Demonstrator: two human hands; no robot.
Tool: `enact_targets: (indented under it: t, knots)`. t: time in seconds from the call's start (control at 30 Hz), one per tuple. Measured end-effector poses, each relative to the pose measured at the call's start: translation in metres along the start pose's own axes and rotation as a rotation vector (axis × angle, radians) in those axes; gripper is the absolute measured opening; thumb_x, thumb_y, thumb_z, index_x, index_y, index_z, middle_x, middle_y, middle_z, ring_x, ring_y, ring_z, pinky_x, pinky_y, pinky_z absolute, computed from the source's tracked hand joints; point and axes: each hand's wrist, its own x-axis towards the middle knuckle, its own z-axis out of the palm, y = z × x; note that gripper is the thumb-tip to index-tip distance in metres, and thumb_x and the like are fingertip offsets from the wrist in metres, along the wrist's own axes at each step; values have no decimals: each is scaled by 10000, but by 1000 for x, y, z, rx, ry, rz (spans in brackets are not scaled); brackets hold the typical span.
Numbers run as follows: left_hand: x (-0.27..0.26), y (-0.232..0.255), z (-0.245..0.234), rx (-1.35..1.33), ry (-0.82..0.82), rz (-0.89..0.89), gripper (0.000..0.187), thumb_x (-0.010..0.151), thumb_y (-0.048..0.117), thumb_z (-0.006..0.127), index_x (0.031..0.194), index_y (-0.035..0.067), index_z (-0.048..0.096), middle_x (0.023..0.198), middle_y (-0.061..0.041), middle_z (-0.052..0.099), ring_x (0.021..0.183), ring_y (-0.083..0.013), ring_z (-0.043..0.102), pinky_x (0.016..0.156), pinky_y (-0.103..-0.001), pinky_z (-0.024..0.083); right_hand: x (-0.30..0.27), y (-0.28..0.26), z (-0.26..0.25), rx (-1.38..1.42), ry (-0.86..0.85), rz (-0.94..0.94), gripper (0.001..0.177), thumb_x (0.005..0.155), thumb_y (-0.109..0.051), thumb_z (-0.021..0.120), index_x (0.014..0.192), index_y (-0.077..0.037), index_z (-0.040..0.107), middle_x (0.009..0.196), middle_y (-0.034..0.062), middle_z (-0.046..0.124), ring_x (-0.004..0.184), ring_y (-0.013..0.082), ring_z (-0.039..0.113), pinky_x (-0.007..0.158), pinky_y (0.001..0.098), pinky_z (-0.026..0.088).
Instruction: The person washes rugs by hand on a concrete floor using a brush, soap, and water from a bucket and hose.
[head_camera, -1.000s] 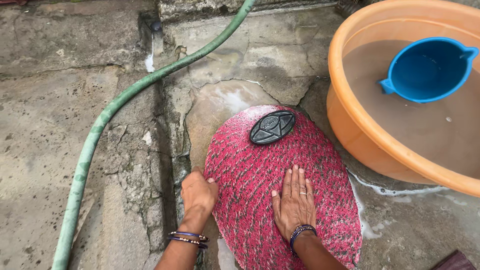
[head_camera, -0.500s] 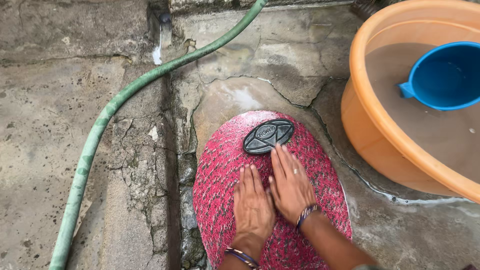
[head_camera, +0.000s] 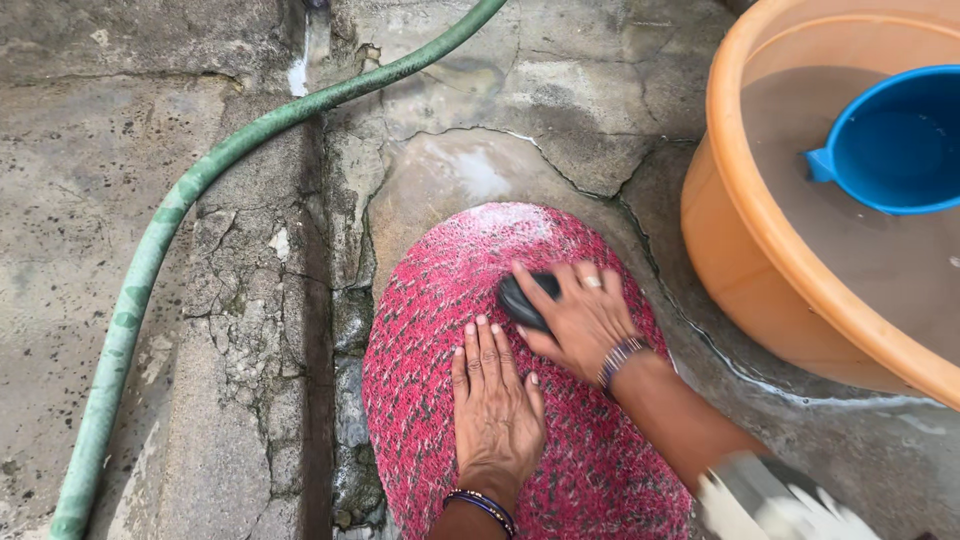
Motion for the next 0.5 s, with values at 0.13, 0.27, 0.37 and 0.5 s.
enact_targets:
  t: [0.13, 0.27, 0.37, 0.5]
  knots:
    - [-4, 1, 2, 29, 36, 10, 702, 966, 345, 370, 1514, -77, 251, 1630, -241, 187, 1529, -357, 104, 1217, -489, 66, -110, 15, 18, 15, -4, -106, 987, 710, -559, 687, 1596, -295, 339, 1372, 168, 491, 1227, 368, 468, 908, 518, 375]
    - [-8, 3, 2, 60, -42, 7, 695, 965, 344, 365, 1521, -58, 253, 1635, -228, 177, 1532, -341, 107, 1220, -487, 72, -135, 28, 45, 22, 98, -85, 905, 779, -685, 610, 1559, -305, 352, 1382, 162, 483, 1250, 388, 461, 901, 544, 376]
    - [-1, 1, 2, 78, -48, 11, 697, 956, 340, 362, 1519, -57, 254, 1628, -227, 176, 1526, -337, 111, 1216, -491, 71, -77, 38, 63, -36, 47, 112, 838, 860, -669, 544, 1584, -317, 312, 1434, 169, 449, 1277, 375, 434, 952, 579, 373]
    - [-2, 3, 0, 53, -53, 23, 703, 936, 344, 368, 1499, -62, 253, 1618, -236, 171, 1509, -339, 112, 1193, -497, 70, 8, 72, 55, 10, 212, 258, 787, 904, -658, 499, 1565, -264, 333, 1495, 117, 453, 1308, 376, 442, 971, 643, 359]
